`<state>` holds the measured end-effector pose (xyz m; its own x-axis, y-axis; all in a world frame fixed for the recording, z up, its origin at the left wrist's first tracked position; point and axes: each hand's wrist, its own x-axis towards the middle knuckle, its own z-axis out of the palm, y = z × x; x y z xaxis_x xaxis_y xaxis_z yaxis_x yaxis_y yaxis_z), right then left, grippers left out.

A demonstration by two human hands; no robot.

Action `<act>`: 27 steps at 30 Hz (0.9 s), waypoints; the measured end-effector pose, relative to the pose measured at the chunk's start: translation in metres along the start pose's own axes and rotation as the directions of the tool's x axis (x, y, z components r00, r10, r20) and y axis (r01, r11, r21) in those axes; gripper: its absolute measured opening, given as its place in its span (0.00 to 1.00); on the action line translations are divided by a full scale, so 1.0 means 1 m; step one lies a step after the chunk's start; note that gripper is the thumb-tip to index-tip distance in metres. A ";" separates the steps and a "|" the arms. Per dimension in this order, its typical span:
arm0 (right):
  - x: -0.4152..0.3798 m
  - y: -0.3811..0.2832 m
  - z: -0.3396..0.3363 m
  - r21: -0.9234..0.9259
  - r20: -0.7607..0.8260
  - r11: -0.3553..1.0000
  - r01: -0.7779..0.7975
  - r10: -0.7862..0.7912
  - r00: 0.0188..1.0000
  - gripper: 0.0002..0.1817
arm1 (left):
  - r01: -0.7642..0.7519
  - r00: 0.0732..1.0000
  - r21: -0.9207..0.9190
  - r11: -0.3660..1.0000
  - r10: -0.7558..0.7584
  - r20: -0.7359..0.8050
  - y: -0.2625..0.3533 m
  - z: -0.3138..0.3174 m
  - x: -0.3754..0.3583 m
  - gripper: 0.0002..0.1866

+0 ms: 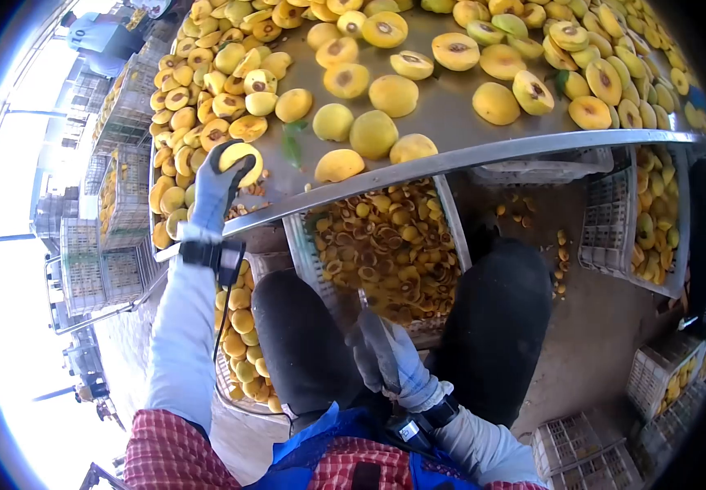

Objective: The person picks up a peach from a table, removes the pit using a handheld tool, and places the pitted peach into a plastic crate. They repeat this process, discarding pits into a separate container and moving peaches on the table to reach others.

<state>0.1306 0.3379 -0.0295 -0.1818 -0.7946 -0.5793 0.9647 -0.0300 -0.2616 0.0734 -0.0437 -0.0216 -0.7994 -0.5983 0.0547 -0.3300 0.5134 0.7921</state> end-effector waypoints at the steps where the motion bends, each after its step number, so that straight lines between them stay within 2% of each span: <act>1: 0.000 -0.003 0.004 -0.047 -0.039 0.993 0.108 -0.110 0.993 0.23 | -0.023 1.000 -0.129 0.991 0.021 -0.018 0.033 0.009 -0.029 0.22; 2: 0.000 -0.007 0.011 -0.103 -0.071 0.972 0.209 -0.217 0.973 0.22 | -0.046 0.998 -0.258 0.965 0.035 -0.044 0.065 0.020 -0.061 0.22; 3: 0.000 -0.012 0.018 -0.169 -0.095 0.939 0.301 -0.319 0.943 0.20 | 0.031 0.999 -0.493 0.870 -0.021 0.027 0.086 0.030 -0.093 0.21; 4: -0.002 -0.020 0.024 -0.259 -0.068 0.915 0.310 -0.338 0.939 0.18 | 0.114 0.993 -0.692 0.713 -0.056 0.106 0.098 0.041 -0.122 0.20; 6: -0.005 -0.033 0.032 -0.429 -0.013 0.841 0.329 -0.370 0.929 0.12 | 0.233 0.964 -0.624 0.746 -0.093 0.248 0.102 0.059 -0.164 0.18; 7: -0.002 -0.030 0.030 -0.624 0.063 0.650 0.434 -0.511 0.857 0.13 | 0.314 0.944 -0.627 0.713 -0.162 0.289 0.117 0.065 -0.179 0.17; 8: -0.001 -0.026 0.027 -0.694 0.092 0.564 0.448 -0.548 0.832 0.13 | 0.385 0.919 -0.625 0.679 -0.219 0.328 0.132 0.070 -0.189 0.18; 10: -0.001 -0.019 0.022 -0.806 0.164 0.375 0.458 -0.603 0.781 0.12 | 0.422 0.904 -0.719 0.553 -0.320 0.284 0.115 0.089 -0.208 0.23; 12: -0.006 -0.015 0.021 -0.799 0.173 0.358 0.483 -0.633 0.755 0.11 | 0.436 0.880 -0.798 0.416 -0.382 0.282 0.114 0.099 -0.220 0.24; 13: -0.008 -0.011 0.020 -0.792 0.178 0.351 0.499 -0.650 0.739 0.12 | 0.395 0.903 -0.773 0.496 -0.366 0.226 0.117 0.100 -0.223 0.23; 16: -0.013 0.000 0.020 -0.776 0.178 0.317 0.546 -0.719 0.671 0.13 | 0.360 0.919 -0.776 0.518 -0.338 0.201 0.128 0.100 -0.232 0.23; 18: -0.018 0.004 0.022 -0.768 0.168 0.284 0.574 -0.775 0.609 0.15 | 0.278 0.948 -0.750 0.600 -0.296 0.114 0.130 0.101 -0.235 0.23; 21: -0.026 0.004 0.021 -0.738 0.162 0.405 0.540 -0.670 0.724 0.17 | 0.164 0.977 -0.676 0.719 -0.214 0.009 0.139 0.103 -0.240 0.22; 23: -0.027 0.018 0.014 -0.797 0.281 0.159 0.583 -0.757 0.590 0.19 | 0.154 0.986 -0.662 0.734 -0.162 0.049 0.142 0.100 -0.243 0.21; 25: -0.028 0.016 0.014 -0.645 0.297 0.376 0.665 -0.679 0.672 0.20 | 0.130 0.992 -0.640 0.758 -0.096 0.088 0.146 0.097 -0.243 0.22; 26: -0.029 0.015 0.014 -0.560 0.304 0.483 0.673 -0.636 0.709 0.22 | 0.159 0.983 -0.646 0.746 -0.059 0.174 0.144 0.095 -0.242 0.23; 27: -0.039 0.007 0.011 -0.231 0.352 0.888 0.397 -0.304 0.885 0.24 | 0.191 0.966 -0.649 0.736 -0.023 0.259 0.140 0.091 -0.241 0.24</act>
<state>0.1463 0.3625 -0.0003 -0.3868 -0.9079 -0.1614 0.7410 -0.2018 -0.6405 0.1745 0.2285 0.0213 -0.8944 -0.4301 -0.1226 -0.0700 -0.1361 0.9882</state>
